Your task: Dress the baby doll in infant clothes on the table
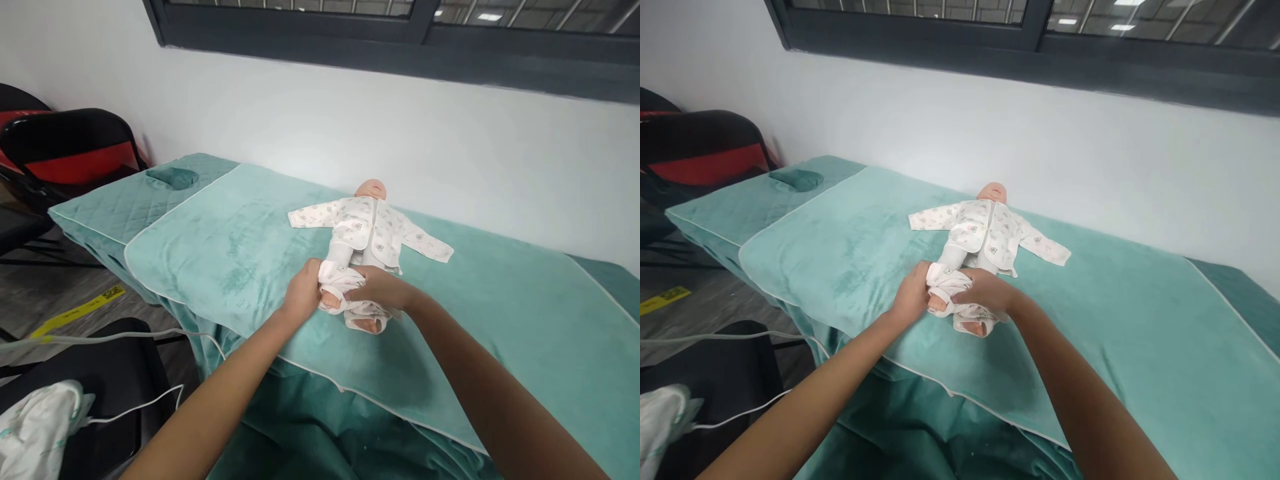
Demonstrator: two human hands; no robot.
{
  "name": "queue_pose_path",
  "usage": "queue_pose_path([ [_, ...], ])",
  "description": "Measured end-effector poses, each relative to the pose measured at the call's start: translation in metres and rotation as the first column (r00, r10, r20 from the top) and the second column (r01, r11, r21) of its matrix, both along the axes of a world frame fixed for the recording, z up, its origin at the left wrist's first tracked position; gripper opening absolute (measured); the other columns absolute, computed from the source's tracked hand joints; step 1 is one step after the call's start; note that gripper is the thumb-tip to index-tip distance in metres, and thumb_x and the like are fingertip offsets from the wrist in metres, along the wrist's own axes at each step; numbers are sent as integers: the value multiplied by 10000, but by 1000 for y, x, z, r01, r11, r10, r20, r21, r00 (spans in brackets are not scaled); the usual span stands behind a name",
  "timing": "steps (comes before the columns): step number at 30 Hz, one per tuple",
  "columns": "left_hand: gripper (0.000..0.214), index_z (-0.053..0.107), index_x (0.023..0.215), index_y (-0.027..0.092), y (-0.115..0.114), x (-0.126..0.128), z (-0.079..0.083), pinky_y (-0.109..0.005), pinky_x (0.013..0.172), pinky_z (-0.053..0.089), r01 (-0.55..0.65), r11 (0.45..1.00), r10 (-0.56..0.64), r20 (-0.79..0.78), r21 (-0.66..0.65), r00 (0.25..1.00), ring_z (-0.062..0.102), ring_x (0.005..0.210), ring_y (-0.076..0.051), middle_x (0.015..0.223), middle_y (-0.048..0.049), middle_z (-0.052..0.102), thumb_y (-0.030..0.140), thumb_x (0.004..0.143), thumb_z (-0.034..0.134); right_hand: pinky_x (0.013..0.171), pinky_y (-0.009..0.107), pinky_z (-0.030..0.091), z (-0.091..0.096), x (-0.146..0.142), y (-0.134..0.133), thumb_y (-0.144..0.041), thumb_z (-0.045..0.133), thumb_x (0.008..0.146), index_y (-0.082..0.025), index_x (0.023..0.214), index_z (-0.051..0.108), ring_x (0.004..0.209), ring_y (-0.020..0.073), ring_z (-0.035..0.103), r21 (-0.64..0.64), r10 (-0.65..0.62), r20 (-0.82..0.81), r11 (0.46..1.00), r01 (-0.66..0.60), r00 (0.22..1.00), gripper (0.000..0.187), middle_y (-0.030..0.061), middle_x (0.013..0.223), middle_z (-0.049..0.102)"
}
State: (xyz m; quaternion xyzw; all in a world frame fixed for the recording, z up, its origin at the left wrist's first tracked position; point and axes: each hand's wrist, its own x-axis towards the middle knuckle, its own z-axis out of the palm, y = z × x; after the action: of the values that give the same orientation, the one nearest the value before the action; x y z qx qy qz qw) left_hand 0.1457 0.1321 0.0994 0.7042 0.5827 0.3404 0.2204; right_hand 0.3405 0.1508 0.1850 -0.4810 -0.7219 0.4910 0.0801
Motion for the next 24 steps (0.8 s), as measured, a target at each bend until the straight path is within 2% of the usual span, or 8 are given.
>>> queue_pose_path([
  [3, 274, 539, 1122, 195, -2, 0, 1, -341, 811, 458, 4, 1000, -4, -56, -11, 998, 612, 957, -246, 1113, -119, 625, 184, 851, 501, 731, 306, 467, -1, -2, -3, -315, 676, 726, -225, 1022, 651, 895, 225, 627, 59, -49, -6, 997, 50, 999, 311, 21, 998, 694],
  [7, 323, 539, 1192, 200, -5, -3, -1, -360, 841, 467, 37, 999, -37, -14, -37, 999, 625, 1007, -263, 1125, -116, 658, 193, 887, 431, 648, 292, 436, -8, -9, -8, -397, 605, 787, -229, 870, 581, 809, 207, 597, 166, -181, 19, 971, 175, 983, 188, 15, 916, 673],
  [11, 504, 458, 1339, 214, -8, -9, -2, -347, 912, 472, 122, 992, -118, 112, -32, 987, 612, 1101, -244, 1269, -92, 624, 180, 837, 492, 626, 308, 413, -21, -13, -7, -485, 538, 831, -233, 778, 490, 762, 206, 561, 340, -314, 92, 902, 266, 945, 261, 29, 870, 653],
  [14, 573, 438, 1357, 217, -5, -12, 3, -336, 916, 473, 193, 981, -187, 130, -33, 974, 608, 1113, -243, 1284, -81, 617, 191, 796, 552, 648, 316, 417, -30, -12, -5, -489, 499, 859, -240, 816, 490, 786, 210, 567, 387, -334, 86, 879, 277, 939, 253, 43, 920, 662],
  [18, 447, 488, 1289, 209, 6, -13, 11, -352, 827, 481, 185, 982, -188, -74, -47, 979, 626, 1030, -272, 1203, -99, 640, 223, 843, 517, 671, 316, 414, -34, -10, -4, -479, 462, 884, -240, 803, 464, 809, 215, 577, 428, -329, 97, 866, 259, 939, 252, 45, 893, 653],
  [21, 391, 502, 1270, 187, 12, -12, 15, -358, 817, 475, 173, 985, -169, -272, -9, 947, 614, 1027, -276, 1235, -138, 597, 191, 881, 459, 665, 313, 409, -31, -10, -5, -472, 464, 883, -239, 791, 455, 789, 208, 573, 430, -302, 105, 873, 230, 948, 250, 39, 886, 644],
  [24, 352, 502, 1259, 176, 12, -8, 15, -349, 800, 473, 128, 991, -110, -379, 22, 919, 602, 1035, -266, 1230, -152, 578, 181, 922, 399, 643, 308, 402, -30, -9, -6, -493, 487, 865, -238, 771, 451, 752, 202, 559, 409, -294, 89, 882, 234, 952, 274, 32, 849, 637],
])
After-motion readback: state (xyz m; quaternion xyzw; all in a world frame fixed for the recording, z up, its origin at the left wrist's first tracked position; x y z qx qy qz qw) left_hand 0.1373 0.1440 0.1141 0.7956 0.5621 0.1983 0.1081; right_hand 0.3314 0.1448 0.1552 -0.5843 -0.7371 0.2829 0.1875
